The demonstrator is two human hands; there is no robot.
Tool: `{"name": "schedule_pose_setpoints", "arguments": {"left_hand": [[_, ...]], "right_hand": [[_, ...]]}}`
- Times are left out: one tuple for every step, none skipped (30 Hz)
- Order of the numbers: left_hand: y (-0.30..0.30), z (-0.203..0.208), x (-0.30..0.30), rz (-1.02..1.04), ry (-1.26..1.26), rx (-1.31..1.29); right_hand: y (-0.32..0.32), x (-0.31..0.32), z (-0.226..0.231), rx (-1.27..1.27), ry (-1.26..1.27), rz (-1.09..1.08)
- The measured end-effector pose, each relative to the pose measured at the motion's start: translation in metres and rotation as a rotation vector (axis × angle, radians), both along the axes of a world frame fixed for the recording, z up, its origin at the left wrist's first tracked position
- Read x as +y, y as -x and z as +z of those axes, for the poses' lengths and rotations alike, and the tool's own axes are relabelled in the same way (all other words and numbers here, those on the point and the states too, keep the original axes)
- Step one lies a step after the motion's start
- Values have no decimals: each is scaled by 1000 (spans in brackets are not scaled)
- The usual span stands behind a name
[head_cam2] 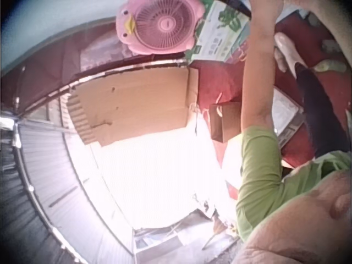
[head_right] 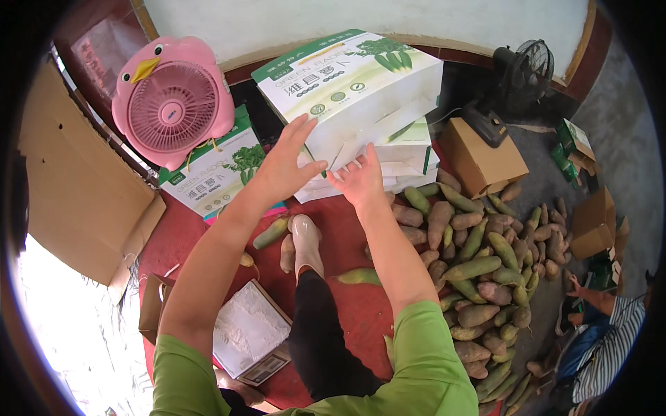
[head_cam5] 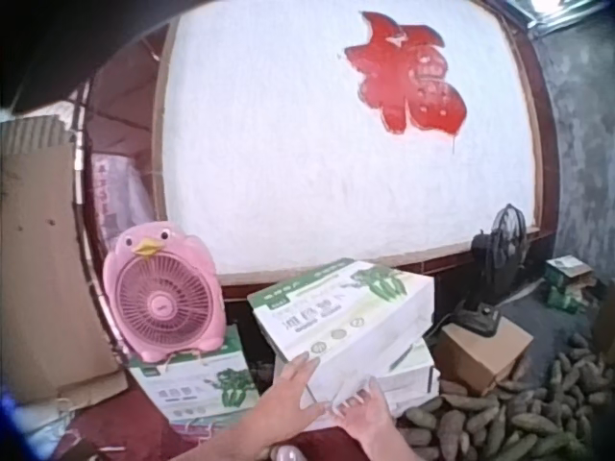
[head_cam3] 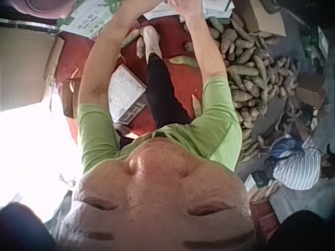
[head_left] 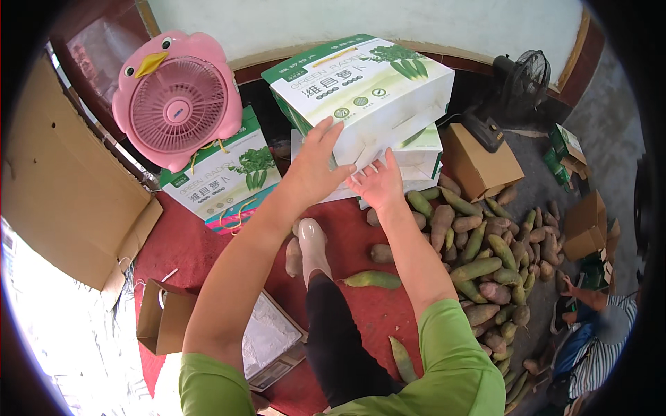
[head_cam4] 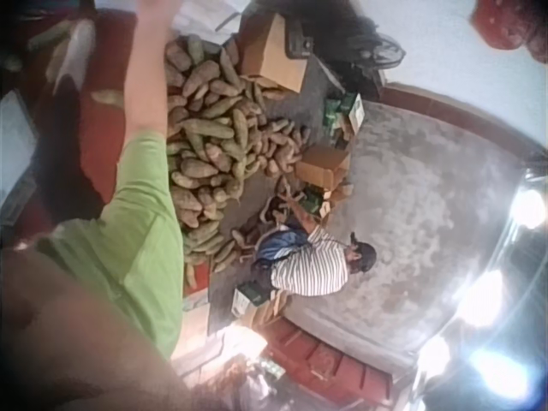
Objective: The recorder is weighing and packing green radishes into cardboard boxes in a factory setting.
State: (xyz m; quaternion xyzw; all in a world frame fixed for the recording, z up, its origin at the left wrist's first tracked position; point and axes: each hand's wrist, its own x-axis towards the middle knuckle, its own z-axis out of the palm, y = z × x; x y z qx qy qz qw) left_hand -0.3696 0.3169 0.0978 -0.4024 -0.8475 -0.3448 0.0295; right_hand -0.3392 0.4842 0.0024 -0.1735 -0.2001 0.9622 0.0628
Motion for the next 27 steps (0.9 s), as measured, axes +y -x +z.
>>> {"name": "schedule_pose_setpoints", "arguments": {"left_hand": [[-6, -2, -1, 0, 0, 4], [-12, -4, -1, -7, -25, 24], [-19, -5, -3, -15, -52, 44], [-28, -6, -6, -11, -51, 48], [-37, -7, -8, -14, -65, 69], [-46, -7, -11, -17, -80, 90], [-59, -3, -17, -11, -82, 99], [-72, -1, -20, -20, -103, 101], [-86, 1, -23, -30, -124, 104], [-101, 2, -27, -6, -106, 152], [-116, 2, -32, 2, -108, 162], [-130, 2, -38, 10, -104, 152], [-145, 5, -44, 12, -104, 144], [-160, 5, -51, 29, -87, 145], [-174, 4, -58, 49, -69, 146], [-186, 0, -70, 75, -35, 158], [-200, 0, -77, 78, -43, 167], [-214, 2, -84, 86, 21, 199], [-227, 1, -94, 102, 89, 228], [-233, 2, -107, 40, 44, 208], [-239, 6, -122, 54, 45, 215], [-248, 12, -143, 152, 46, 246], [-258, 22, -165, 253, 51, 275], [-261, 34, -188, 439, -27, 454], [-263, 51, -210, 633, -102, 634], [-260, 67, -223, 697, -450, 595], [-257, 86, -234, 754, -794, 550]], "right_hand": [[-3, -1, -1, 4, 0, 0], [-6, -1, -4, 12, -15, 3], [-10, -1, -6, 21, -31, 6], [-14, -3, -7, 25, -31, 10], [-18, -4, -8, 41, -13, 6], [-23, -6, -8, 58, 3, 2], [-31, -10, -5, 66, 2, 8], [-40, -11, -4, 95, -15, 10], [-49, -12, -2, 124, -33, 12], [-59, -14, 2, 134, -39, 13], [-66, -17, 4, 140, -12, 18], [-72, -21, 7, 147, 16, 24], [-78, -21, 12, 160, 9, 27], [-82, -23, 12, 268, -8, 109], [-84, -26, 13, 376, -24, 194], [-90, -45, 35, 538, -22, 239], [-94, -48, 35, 546, -29, 244], [-97, -51, 27, 532, 9, 219], [-97, -58, 22, 516, 53, 202], [-96, -62, 27, 525, 55, 214], [-91, -73, 30, 522, 49, 233], [-84, -82, 34, 522, 45, 258], [-75, -98, 40, 519, 45, 285], [-84, -104, 35, 507, 32, 299], [-95, -112, 31, 496, 22, 319], [-105, -115, 24, 482, 8, 336], [-111, -120, 22, 467, -2, 359]]}}
